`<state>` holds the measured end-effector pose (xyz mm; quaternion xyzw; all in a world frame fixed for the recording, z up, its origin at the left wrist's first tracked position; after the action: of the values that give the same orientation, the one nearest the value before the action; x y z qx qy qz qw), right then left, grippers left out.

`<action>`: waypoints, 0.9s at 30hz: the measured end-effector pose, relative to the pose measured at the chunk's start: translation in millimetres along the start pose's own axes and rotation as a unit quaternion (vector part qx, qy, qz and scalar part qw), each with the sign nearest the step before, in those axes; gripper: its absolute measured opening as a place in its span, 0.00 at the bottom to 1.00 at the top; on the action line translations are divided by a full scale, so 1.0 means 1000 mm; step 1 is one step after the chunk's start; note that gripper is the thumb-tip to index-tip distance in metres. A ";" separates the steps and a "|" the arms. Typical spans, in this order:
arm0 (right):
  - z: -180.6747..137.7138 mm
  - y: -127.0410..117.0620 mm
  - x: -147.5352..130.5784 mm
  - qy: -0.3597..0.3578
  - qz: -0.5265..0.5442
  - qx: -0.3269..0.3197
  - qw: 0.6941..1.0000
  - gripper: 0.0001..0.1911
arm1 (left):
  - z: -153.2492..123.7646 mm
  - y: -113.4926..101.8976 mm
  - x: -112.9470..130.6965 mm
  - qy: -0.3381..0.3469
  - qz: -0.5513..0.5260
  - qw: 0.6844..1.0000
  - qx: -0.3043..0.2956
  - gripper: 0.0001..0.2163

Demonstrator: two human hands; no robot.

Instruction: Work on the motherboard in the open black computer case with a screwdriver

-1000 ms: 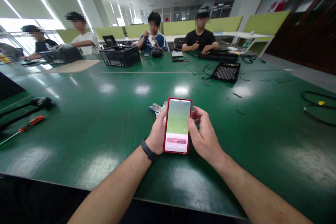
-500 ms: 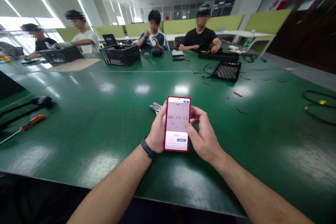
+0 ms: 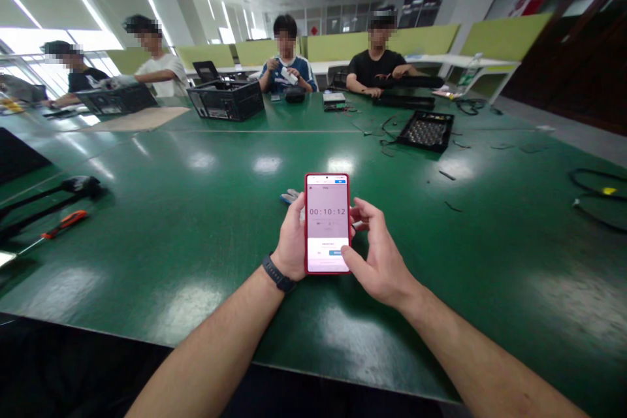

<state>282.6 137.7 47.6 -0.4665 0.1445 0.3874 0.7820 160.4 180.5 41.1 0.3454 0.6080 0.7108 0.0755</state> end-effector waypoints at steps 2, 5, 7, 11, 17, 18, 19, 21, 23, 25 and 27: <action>-0.001 0.001 -0.001 -0.003 -0.001 -0.005 1.000 0.41 | 0.000 0.000 0.000 0.002 -0.003 1.000 0.005 0.32; -0.001 0.001 -0.002 -0.005 -0.003 -0.008 1.000 0.42 | 0.000 -0.001 0.000 0.007 -0.004 1.000 0.003 0.32; -0.001 0.001 -0.002 -0.007 -0.007 -0.008 1.000 0.43 | 0.001 -0.002 0.000 0.010 -0.006 1.000 0.003 0.32; 0.000 0.002 -0.002 -0.001 -0.020 -0.007 1.000 0.44 | 0.001 -0.001 0.000 0.011 -0.007 1.000 0.006 0.32; 0.001 0.002 -0.001 0.009 -0.032 -0.003 0.999 0.43 | 0.001 -0.001 0.000 0.008 -0.007 1.000 0.002 0.32; 0.000 0.002 -0.001 0.009 -0.034 -0.002 0.999 0.43 | 0.001 -0.001 0.000 0.008 -0.009 1.000 0.001 0.32; 0.000 0.002 -0.001 0.009 -0.035 -0.001 0.999 0.43 | 0.001 -0.001 0.001 0.009 -0.010 1.000 0.001 0.32; 0.000 0.002 -0.003 0.007 -0.040 0.000 0.999 0.43 | 0.001 -0.001 0.001 0.006 -0.011 1.000 0.004 0.32; 0.000 0.001 -0.004 0.005 -0.043 0.003 0.999 0.43 | 0.000 0.000 0.000 0.002 -0.009 1.000 0.007 0.32; 0.000 0.001 -0.004 0.005 -0.044 0.003 0.999 0.43 | 0.000 0.001 0.000 0.002 -0.010 1.000 0.008 0.32; 0.000 0.001 -0.003 0.005 -0.043 0.003 0.999 0.43 | -0.001 0.001 0.000 0.004 -0.015 1.000 0.014 0.32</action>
<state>279.8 136.4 49.2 -0.4721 0.1293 0.3509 0.7983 159.9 179.9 42.2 0.3342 0.6231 0.7027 0.0794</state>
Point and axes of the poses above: each hand's wrist, its own z-axis towards the middle knuckle, its own y-axis out of the palm, x = y × z, the point moved 6 cm from there along z, towards the middle knuckle, and after that the axes turned 15 degrees about -z, right-handed, at the moved point
